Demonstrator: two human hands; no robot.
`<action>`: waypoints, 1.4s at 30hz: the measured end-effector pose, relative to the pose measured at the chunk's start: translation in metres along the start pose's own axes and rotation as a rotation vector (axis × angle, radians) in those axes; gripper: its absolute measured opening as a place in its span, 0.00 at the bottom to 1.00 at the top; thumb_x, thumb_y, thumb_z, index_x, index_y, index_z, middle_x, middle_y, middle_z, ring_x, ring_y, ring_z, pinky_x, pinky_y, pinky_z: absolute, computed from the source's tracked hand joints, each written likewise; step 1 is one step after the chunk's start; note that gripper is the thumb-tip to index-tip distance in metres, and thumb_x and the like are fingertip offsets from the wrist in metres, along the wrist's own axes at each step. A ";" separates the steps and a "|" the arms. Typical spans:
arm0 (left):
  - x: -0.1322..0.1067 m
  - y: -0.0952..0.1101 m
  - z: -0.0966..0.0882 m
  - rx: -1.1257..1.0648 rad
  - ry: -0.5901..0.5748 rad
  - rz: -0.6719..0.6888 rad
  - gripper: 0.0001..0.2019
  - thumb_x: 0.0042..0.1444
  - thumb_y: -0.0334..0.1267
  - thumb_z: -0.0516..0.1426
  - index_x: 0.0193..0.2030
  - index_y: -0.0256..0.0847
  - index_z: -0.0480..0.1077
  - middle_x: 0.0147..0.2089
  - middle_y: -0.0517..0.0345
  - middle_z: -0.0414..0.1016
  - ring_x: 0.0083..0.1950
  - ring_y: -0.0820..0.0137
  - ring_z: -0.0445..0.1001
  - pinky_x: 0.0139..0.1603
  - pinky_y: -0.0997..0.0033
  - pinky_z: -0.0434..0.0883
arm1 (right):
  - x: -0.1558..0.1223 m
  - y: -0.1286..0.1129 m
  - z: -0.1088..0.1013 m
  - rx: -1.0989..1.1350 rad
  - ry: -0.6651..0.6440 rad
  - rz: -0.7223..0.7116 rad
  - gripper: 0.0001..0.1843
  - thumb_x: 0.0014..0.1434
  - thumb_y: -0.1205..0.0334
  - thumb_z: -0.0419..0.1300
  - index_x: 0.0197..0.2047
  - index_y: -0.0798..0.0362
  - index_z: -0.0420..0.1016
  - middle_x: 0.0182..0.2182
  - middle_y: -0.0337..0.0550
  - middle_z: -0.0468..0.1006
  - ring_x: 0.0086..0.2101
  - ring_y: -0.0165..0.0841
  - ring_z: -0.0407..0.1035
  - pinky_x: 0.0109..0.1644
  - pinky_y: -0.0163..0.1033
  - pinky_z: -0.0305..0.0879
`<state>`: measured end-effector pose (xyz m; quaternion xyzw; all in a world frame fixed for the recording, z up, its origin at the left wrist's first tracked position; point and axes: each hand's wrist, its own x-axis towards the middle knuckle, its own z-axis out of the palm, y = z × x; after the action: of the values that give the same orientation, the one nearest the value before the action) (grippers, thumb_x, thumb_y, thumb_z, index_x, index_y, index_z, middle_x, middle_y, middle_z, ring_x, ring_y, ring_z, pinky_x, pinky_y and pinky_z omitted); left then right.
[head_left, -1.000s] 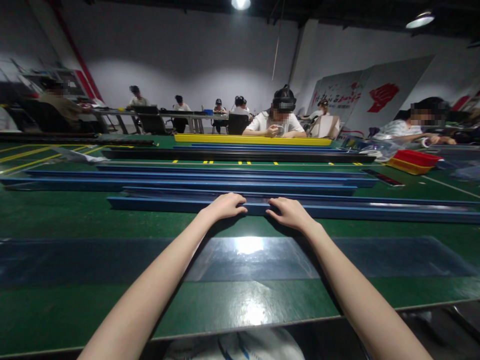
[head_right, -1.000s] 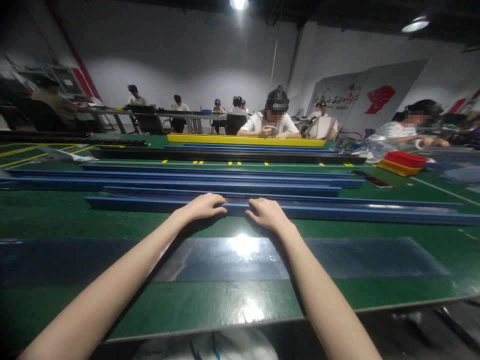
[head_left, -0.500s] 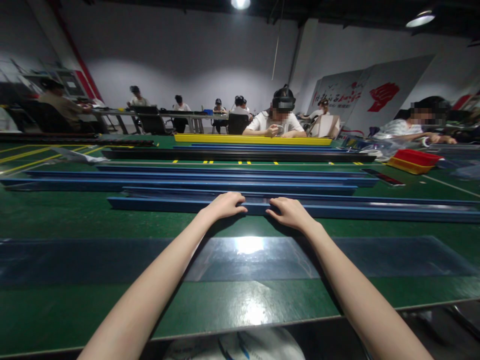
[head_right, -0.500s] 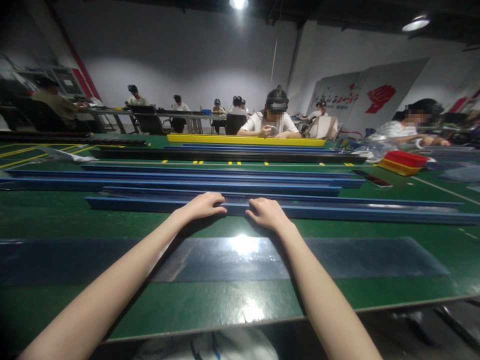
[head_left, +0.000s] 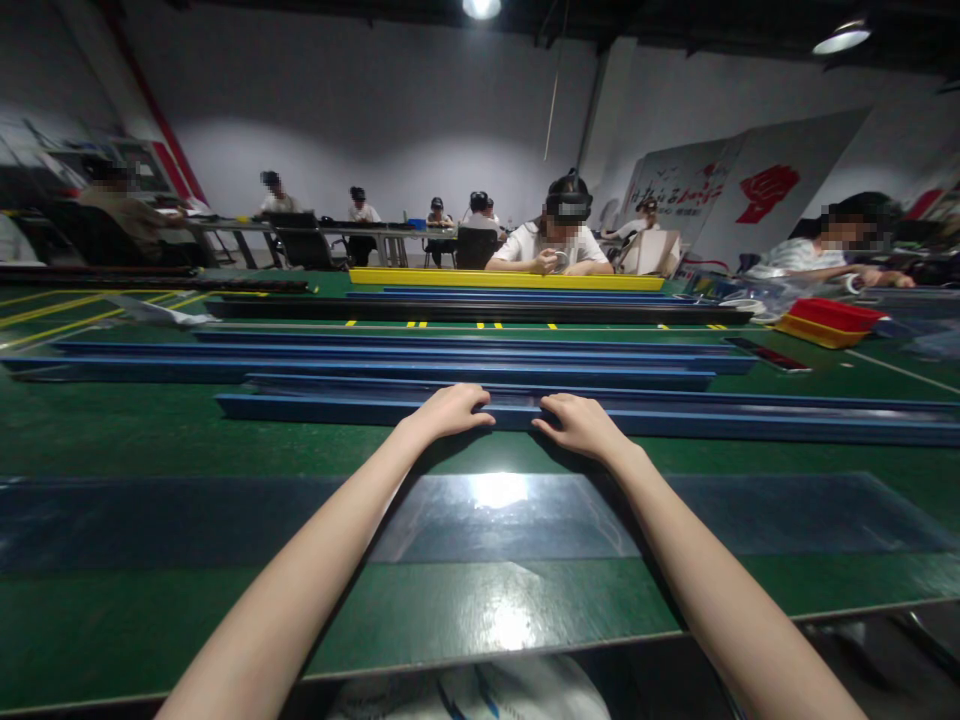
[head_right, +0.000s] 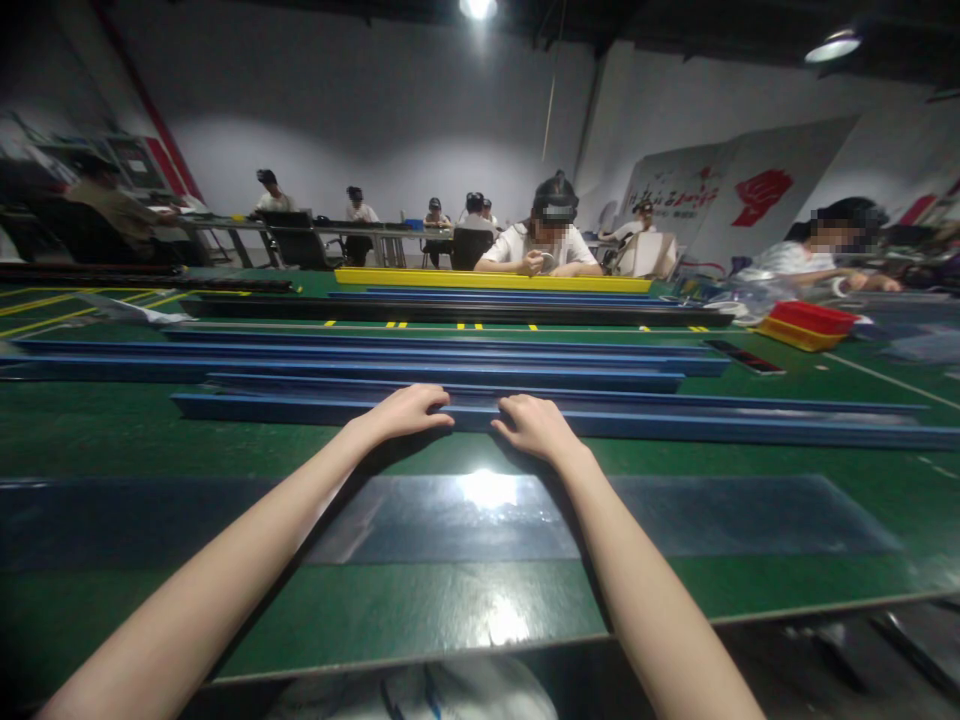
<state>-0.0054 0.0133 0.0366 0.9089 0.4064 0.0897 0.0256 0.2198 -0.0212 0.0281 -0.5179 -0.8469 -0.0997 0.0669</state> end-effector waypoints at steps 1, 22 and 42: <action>0.000 0.000 0.000 -0.001 0.002 0.000 0.12 0.54 0.46 0.52 0.34 0.40 0.69 0.38 0.56 0.72 0.39 0.67 0.70 0.35 0.74 0.63 | 0.000 0.000 0.000 0.000 -0.002 0.003 0.13 0.59 0.54 0.49 0.39 0.53 0.69 0.39 0.47 0.76 0.40 0.36 0.69 0.35 0.34 0.56; 0.000 -0.002 0.002 0.025 0.056 -0.061 0.13 0.51 0.49 0.55 0.30 0.40 0.65 0.35 0.58 0.71 0.36 0.67 0.69 0.29 0.74 0.60 | 0.001 -0.011 -0.002 0.018 0.055 -0.045 0.12 0.59 0.58 0.49 0.40 0.54 0.67 0.38 0.48 0.73 0.40 0.36 0.65 0.40 0.36 0.56; -0.001 0.008 -0.007 0.092 0.037 -0.136 0.13 0.50 0.50 0.56 0.31 0.42 0.65 0.36 0.59 0.73 0.38 0.65 0.71 0.28 0.74 0.58 | 0.013 -0.014 -0.004 -0.034 0.047 -0.045 0.08 0.59 0.61 0.51 0.35 0.53 0.70 0.34 0.46 0.75 0.37 0.35 0.67 0.34 0.35 0.54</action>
<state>-0.0019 0.0072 0.0443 0.8775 0.4715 0.0858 -0.0179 0.2019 -0.0169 0.0332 -0.4972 -0.8548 -0.1278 0.0757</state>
